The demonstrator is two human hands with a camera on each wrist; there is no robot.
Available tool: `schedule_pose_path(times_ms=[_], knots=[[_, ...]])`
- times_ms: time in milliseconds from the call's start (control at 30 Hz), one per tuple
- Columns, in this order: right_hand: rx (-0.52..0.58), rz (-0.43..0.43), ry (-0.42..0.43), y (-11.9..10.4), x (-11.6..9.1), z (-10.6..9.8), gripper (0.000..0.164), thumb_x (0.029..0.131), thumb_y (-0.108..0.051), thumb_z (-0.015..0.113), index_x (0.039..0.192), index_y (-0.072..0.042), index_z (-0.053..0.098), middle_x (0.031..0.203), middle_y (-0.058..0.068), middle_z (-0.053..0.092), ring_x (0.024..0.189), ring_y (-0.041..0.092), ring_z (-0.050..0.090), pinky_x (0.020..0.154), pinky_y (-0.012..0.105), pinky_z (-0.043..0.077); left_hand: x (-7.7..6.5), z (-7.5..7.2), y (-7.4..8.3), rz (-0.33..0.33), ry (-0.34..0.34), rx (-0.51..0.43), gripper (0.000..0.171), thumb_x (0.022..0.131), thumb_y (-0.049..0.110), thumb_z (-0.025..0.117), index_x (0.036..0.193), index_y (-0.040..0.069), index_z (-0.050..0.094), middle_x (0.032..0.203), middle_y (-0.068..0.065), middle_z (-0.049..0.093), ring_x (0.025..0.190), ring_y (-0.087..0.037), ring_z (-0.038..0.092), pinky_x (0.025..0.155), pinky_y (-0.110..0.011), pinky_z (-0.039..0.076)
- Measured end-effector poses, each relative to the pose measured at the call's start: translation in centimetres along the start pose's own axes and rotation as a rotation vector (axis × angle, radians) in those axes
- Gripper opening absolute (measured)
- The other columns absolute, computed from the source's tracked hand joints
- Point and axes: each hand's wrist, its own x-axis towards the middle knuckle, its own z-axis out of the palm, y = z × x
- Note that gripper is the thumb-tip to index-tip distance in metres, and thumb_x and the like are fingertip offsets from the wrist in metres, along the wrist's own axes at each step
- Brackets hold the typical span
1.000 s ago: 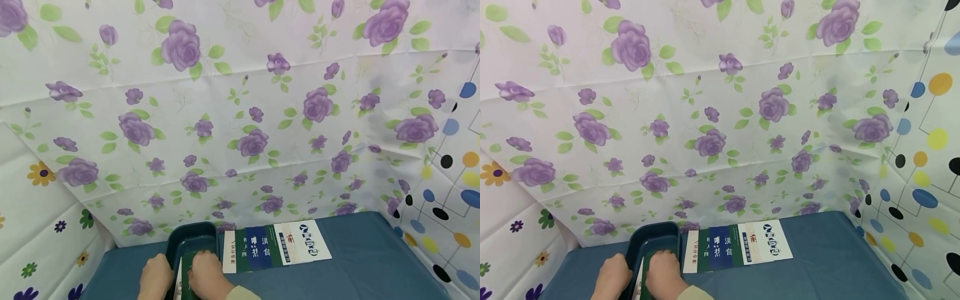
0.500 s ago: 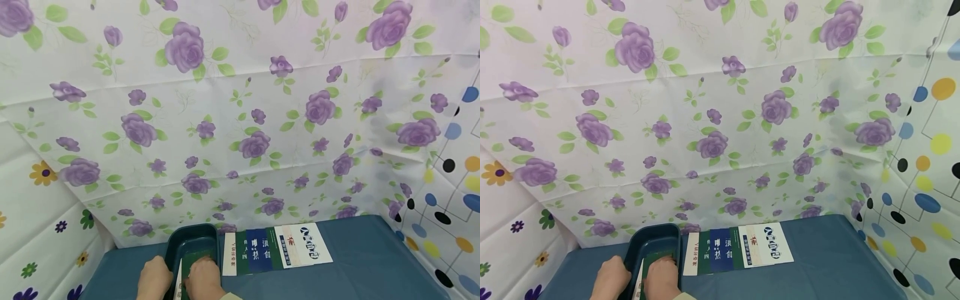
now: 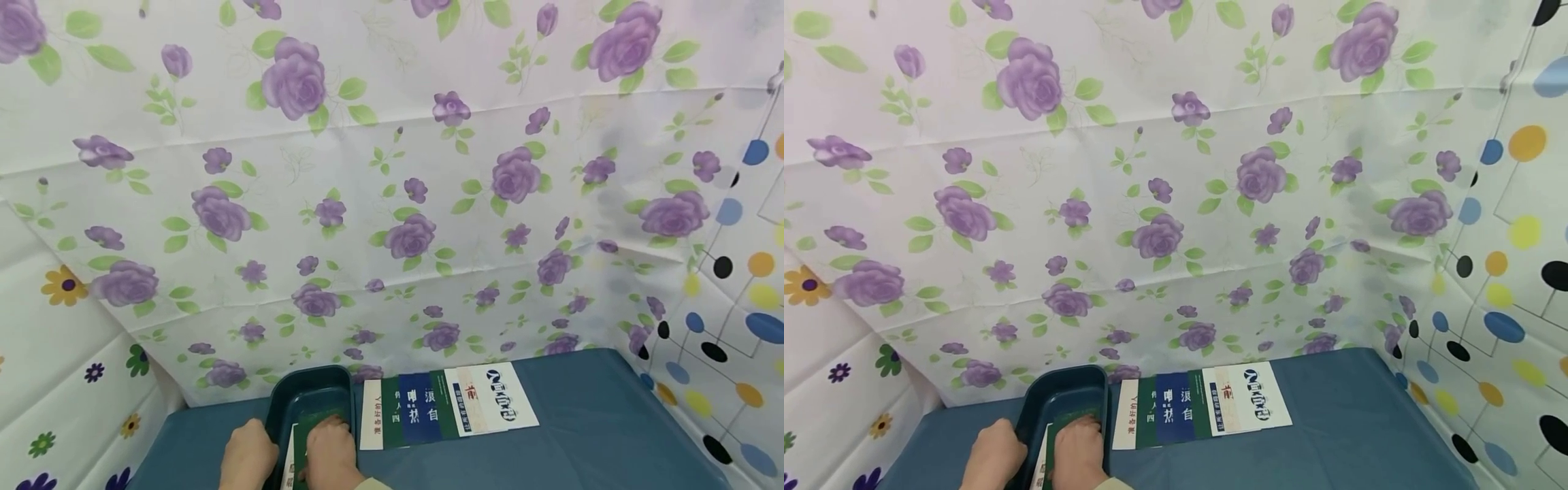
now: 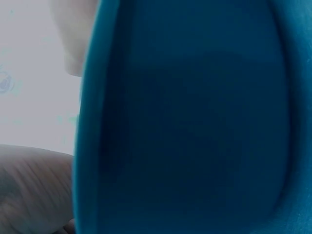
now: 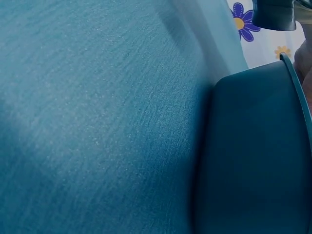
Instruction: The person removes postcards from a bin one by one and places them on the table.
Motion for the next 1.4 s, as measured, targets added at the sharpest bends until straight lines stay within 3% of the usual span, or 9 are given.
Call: schedule_pose_path(times_ms=[333, 533, 733, 833, 1033, 1133, 1400], knots=[[0.115, 0.009, -0.134, -0.2, 0.6, -0.2, 0.097, 0.053, -0.067, 0.076, 0.121, 0.000, 0.056, 0.109, 0.015, 0.058, 0.092, 0.028, 0.057, 0.075, 0.032, 0.048, 0.3, -0.2, -0.1, -0.021, -0.047, -0.003, 0.019, 0.080, 0.011, 0.063, 0.091, -0.005, 0.059, 0.075, -0.015, 0.056, 0.066, -0.032, 0.057, 0.057, -0.043, 0.047], [0.178, 0.050, -0.152, -0.1, 1.1, 0.3, 0.105, 0.047, -0.065, 0.080, 0.125, 0.001, 0.052, 0.112, 0.018, 0.054, 0.096, 0.031, 0.055, 0.081, 0.036, 0.046, 0.4, 0.0, 0.1, -0.028, -0.054, 0.009, 0.022, 0.081, 0.012, 0.064, 0.093, -0.006, 0.059, 0.076, -0.015, 0.056, 0.067, -0.032, 0.058, 0.058, -0.043, 0.048], [0.322, 0.107, -0.183, -0.1, 1.6, 0.7, 0.104, 0.054, -0.056, 0.081, 0.132, 0.000, 0.044, 0.121, 0.022, 0.045, 0.105, 0.035, 0.050, 0.083, 0.038, 0.046, 0.1, 0.1, 0.3, -0.010, -0.060, 0.005, 0.016, 0.081, 0.011, 0.063, 0.087, -0.004, 0.059, 0.072, -0.012, 0.055, 0.062, -0.028, 0.055, 0.054, -0.040, 0.046], [0.331, 0.111, -0.194, -0.1, 1.6, 0.5, 0.101, 0.056, -0.056, 0.081, 0.133, -0.002, 0.043, 0.122, 0.021, 0.042, 0.105, 0.035, 0.048, 0.081, 0.038, 0.046, 0.2, 0.1, 0.2, -0.012, -0.065, 0.003, 0.013, 0.081, 0.011, 0.063, 0.084, -0.001, 0.060, 0.070, -0.011, 0.054, 0.060, -0.026, 0.055, 0.053, -0.038, 0.045], [0.286, 0.073, -0.108, -0.3, 1.0, -0.6, 0.075, 0.063, -0.041, 0.082, 0.120, -0.004, 0.053, 0.105, 0.015, 0.046, 0.090, 0.027, 0.047, 0.074, 0.032, 0.047, 0.2, 0.1, 0.3, -0.009, -0.033, 0.012, 0.011, 0.081, 0.009, 0.063, 0.081, 0.000, 0.058, 0.068, -0.010, 0.054, 0.058, -0.025, 0.054, 0.052, -0.039, 0.044], [0.287, 0.057, -0.060, -0.3, 0.4, -1.0, 0.061, 0.070, -0.034, 0.079, 0.118, -0.004, 0.055, 0.103, 0.013, 0.047, 0.091, 0.026, 0.048, 0.075, 0.030, 0.047, 0.1, 0.0, 0.4, -0.003, -0.023, 0.019, 0.013, 0.081, 0.010, 0.063, 0.083, -0.002, 0.059, 0.069, -0.012, 0.055, 0.059, -0.026, 0.055, 0.053, -0.040, 0.046], [0.264, 0.024, 0.022, -0.1, -0.1, -1.0, 0.041, 0.082, -0.028, 0.070, 0.114, -0.006, 0.056, 0.101, 0.012, 0.049, 0.092, 0.025, 0.050, 0.076, 0.029, 0.046, 0.4, 0.0, 0.4, -0.031, -0.083, 0.033, 0.020, 0.083, 0.013, 0.064, 0.092, -0.004, 0.059, 0.075, -0.014, 0.056, 0.064, -0.028, 0.056, 0.056, -0.041, 0.047]])
